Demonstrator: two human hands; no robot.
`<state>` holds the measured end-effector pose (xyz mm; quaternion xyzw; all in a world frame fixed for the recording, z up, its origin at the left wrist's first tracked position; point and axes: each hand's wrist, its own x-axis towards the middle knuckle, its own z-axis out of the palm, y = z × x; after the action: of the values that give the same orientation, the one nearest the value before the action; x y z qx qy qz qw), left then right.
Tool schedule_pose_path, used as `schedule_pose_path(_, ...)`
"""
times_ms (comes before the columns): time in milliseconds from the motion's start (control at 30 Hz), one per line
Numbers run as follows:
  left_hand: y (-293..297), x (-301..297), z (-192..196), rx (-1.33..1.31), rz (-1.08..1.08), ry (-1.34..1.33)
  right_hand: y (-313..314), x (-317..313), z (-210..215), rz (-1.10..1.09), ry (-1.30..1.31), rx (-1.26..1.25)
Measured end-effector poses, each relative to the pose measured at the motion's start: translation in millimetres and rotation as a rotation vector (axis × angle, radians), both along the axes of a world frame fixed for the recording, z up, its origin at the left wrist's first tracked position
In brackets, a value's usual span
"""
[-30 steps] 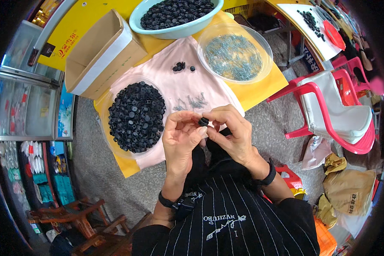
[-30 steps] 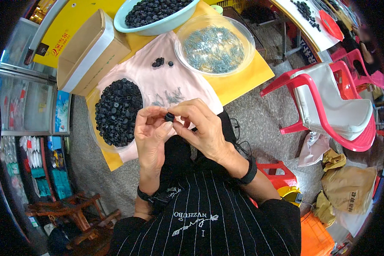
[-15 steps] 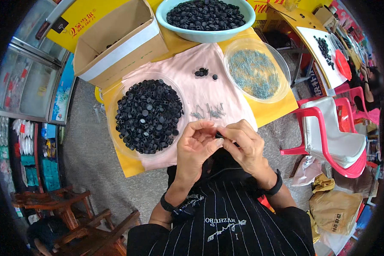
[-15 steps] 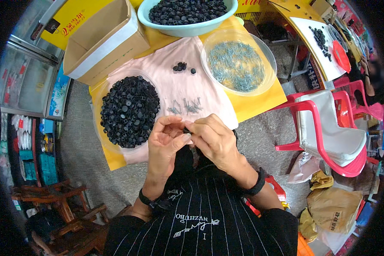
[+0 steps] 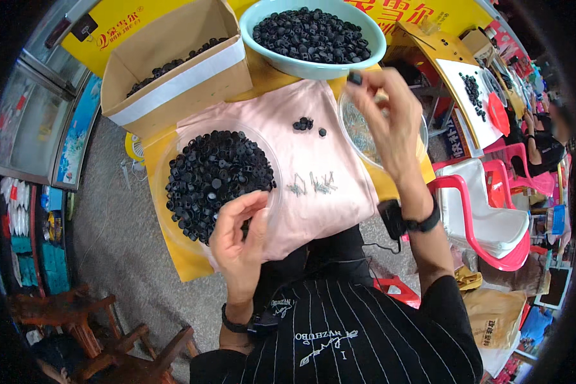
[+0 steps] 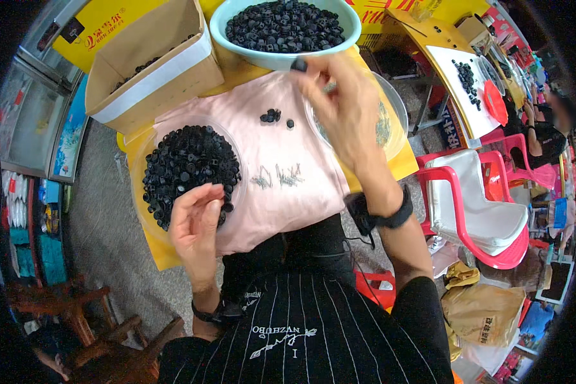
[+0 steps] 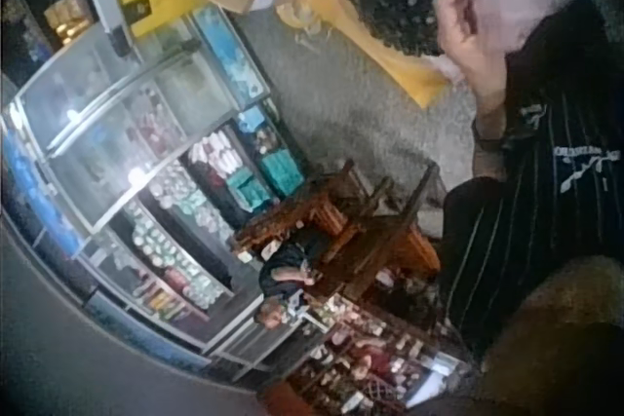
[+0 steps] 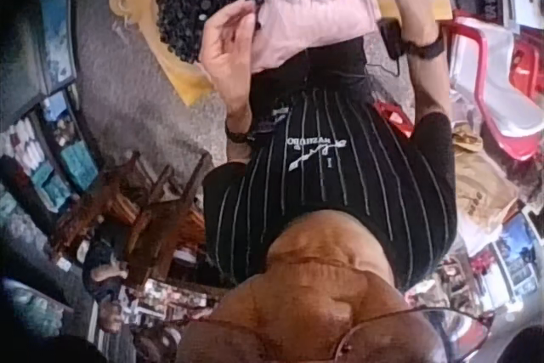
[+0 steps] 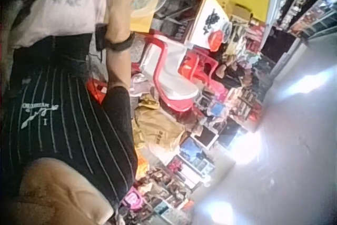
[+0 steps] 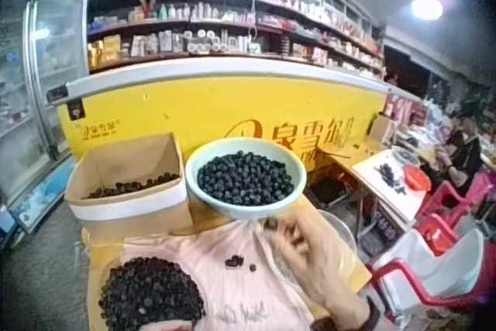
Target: The person is assembling small black plastic components by pressing two parts together.
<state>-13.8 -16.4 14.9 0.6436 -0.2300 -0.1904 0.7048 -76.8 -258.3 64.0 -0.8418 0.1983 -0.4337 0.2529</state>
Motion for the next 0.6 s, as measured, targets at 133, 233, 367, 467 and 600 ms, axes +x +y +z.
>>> schedule_pose_path(133,15.1,12.2,-4.1,0.114,0.064,-0.102,-57.5,37.0,-11.9,-0.03,-0.008,-0.202)
schedule_pose_path(233,25.8,19.5,-8.0,0.292,0.102,-0.281,-48.1,44.9,-15.4,-0.12,0.011,-0.243)
schedule_pose_path(367,42.0,26.7,-0.7,0.4,0.126,-0.35,-16.1,28.1,-26.9,-0.026,0.69,-0.114)
schedule_pose_path(467,39.8,31.9,-1.0,0.416,0.074,-0.359,-2.1,16.7,-43.4,0.017,0.793,-0.347)
schedule_pose_path(600,34.1,24.9,1.4,0.384,0.036,-0.396,-1.7,17.9,-65.1,-0.01,0.954,-0.428)
